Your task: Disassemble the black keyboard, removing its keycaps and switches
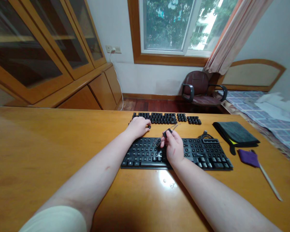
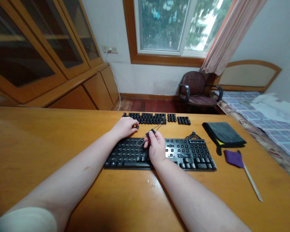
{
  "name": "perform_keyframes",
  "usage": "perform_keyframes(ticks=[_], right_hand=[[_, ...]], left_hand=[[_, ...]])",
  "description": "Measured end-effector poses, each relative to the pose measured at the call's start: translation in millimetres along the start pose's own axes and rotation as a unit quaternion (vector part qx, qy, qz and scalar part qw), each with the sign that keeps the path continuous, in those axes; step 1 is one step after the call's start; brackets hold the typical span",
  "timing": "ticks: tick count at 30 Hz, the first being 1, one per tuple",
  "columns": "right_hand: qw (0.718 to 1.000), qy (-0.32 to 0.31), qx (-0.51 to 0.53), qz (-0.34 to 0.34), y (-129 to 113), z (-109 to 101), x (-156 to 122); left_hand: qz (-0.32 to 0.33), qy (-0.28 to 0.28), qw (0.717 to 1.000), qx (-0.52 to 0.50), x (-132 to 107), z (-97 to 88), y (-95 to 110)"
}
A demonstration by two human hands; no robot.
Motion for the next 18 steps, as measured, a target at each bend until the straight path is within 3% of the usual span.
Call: perform_keyframes(ticks=[8, 18], right_hand=[[1.000, -0.008, -0.002, -0.005, 1.0, -0.2, -0.9], [1.000, -0.011, -0.006, -0.001, 1.3, 0.0, -0.8]], left_hand=[[-0.016, 0.011, 1.000, -0.012, 0.8, 11.6, -2.2], [0.020, 0.019, 0.999, -0.031, -4.9, 7.4, -2.7]])
Point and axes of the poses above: each hand's wrist, its own x-axis towards the middle knuckle, its own z-axis out of the palm, y = z × x, the point moved 2 cm from there along x, towards the middle knuckle, and after that the axes turned 3 degrees about y, right-handed, at the moved point
